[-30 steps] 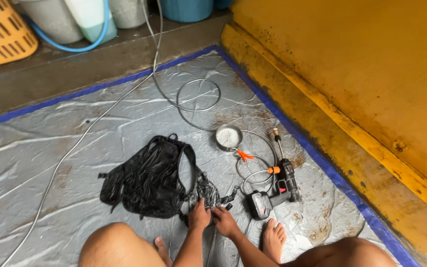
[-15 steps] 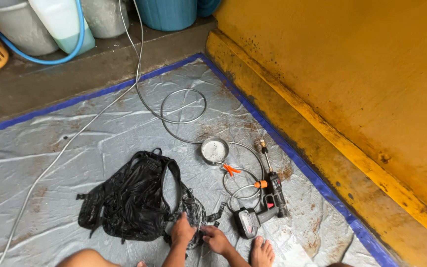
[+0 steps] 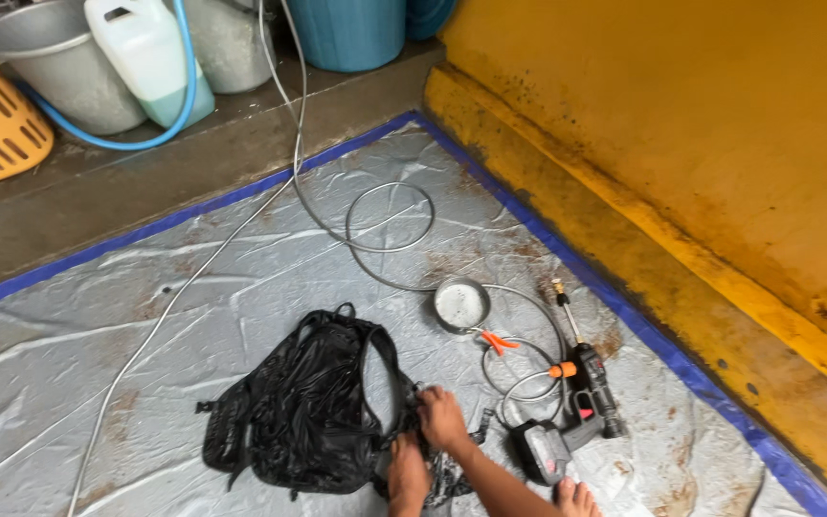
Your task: The person scrubs a black backpack with a brush and soapy water on a plastic sheet. They repeatedly dip the brush into a metal bowl of soapy water and scrub different sections of the backpack, including the straps and main body.
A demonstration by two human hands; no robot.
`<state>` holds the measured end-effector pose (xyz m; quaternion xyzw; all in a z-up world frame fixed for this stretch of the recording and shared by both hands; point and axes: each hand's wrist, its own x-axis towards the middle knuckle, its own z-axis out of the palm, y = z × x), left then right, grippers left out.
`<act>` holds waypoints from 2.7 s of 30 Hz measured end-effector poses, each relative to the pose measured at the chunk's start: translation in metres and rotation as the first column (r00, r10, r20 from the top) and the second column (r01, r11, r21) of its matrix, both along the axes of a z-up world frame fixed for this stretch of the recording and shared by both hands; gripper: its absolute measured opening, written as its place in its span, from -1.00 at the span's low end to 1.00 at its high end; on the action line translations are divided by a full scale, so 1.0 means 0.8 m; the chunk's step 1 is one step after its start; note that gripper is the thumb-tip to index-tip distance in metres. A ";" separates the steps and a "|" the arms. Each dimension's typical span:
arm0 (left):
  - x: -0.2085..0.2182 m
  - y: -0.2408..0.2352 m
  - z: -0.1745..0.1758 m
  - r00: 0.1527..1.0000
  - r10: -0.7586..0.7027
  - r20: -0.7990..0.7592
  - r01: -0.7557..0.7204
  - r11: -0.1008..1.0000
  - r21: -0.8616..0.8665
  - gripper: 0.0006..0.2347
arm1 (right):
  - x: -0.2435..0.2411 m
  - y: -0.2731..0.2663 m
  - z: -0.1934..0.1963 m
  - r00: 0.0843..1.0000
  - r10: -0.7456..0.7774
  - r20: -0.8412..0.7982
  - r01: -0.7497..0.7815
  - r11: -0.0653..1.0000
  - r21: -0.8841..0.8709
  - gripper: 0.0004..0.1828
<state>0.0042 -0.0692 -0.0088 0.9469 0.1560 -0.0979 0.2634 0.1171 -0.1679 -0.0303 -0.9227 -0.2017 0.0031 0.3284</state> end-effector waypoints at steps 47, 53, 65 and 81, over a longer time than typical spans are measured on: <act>0.020 0.065 0.089 0.874 -0.320 -0.364 0.423 0.871 0.250 -0.30 | -0.028 -0.063 0.018 0.634 -0.236 -0.736 0.718 0.534 0.447 -0.59; 0.048 0.081 0.099 0.846 -0.170 -0.505 0.393 0.838 0.377 -0.28 | -0.028 -0.071 -0.054 0.881 -0.200 -0.429 0.187 0.980 -0.073 -0.53; 0.033 0.061 0.037 0.917 -0.369 -0.150 0.398 0.827 0.397 -0.47 | -0.031 0.009 0.045 0.957 -0.066 -0.282 0.013 0.982 -0.187 -0.43; 0.029 0.085 0.018 0.957 -0.088 -0.277 0.137 0.977 0.163 -0.30 | -0.024 -0.024 0.110 0.950 -0.204 -0.236 0.224 0.973 0.061 -0.31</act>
